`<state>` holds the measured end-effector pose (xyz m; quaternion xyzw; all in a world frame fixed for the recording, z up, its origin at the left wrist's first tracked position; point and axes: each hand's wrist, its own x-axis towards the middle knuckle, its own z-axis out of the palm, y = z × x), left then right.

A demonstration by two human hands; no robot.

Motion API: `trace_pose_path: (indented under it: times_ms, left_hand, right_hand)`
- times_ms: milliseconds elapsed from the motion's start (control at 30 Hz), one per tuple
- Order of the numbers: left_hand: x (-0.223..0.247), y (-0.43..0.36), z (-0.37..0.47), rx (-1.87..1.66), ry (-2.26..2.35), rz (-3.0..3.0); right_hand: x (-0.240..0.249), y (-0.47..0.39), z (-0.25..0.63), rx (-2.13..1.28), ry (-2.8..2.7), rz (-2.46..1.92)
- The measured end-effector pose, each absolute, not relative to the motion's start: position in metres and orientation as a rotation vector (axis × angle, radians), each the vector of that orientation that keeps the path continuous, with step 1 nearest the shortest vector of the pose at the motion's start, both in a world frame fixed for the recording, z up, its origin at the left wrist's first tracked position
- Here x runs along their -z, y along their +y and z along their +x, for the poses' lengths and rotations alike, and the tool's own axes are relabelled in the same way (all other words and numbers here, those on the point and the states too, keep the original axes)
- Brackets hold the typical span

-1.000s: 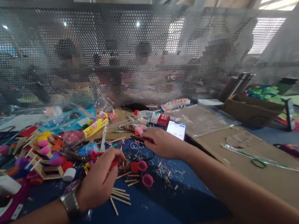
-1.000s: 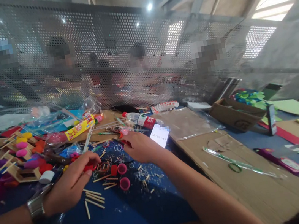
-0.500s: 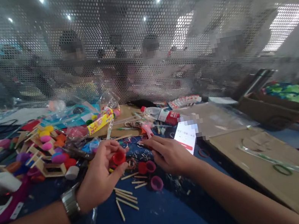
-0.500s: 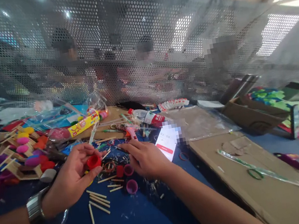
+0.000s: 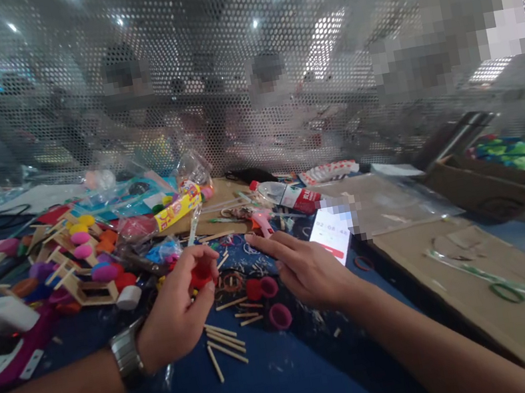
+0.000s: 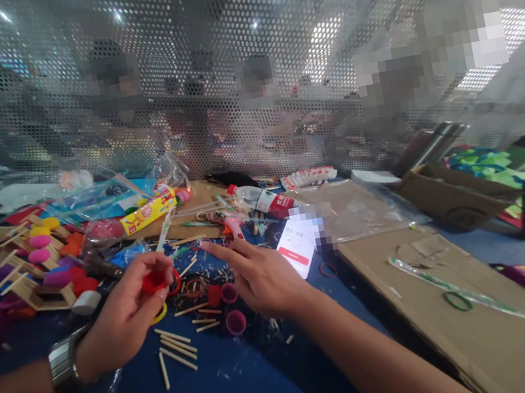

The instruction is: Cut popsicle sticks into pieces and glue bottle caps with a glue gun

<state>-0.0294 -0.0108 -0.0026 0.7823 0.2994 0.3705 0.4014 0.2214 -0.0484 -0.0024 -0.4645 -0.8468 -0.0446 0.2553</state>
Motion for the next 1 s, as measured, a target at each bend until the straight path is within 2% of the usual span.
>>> trace_pose_path:
  times_ms: [333,533,800,1000]
  left_hand:
    - [0.002,-0.012,-0.032,-0.871,0.821,1.982]
    - [-0.002,-0.01,-0.032,-0.863,0.811,2.113]
    - [-0.004,-0.008,-0.033,-0.99,0.67,2.319]
    - [-0.006,-0.008,-0.032,-1.056,0.729,2.191]
  right_hand:
    - [-0.012,-0.046,0.197,0.352,-2.424,-1.014]
    - [-0.005,-0.045,0.195,0.505,-2.403,-0.918]
    - [0.001,-0.05,0.201,0.415,-2.388,-0.889]
    - [0.004,-0.049,0.208,0.326,-2.337,-0.889]
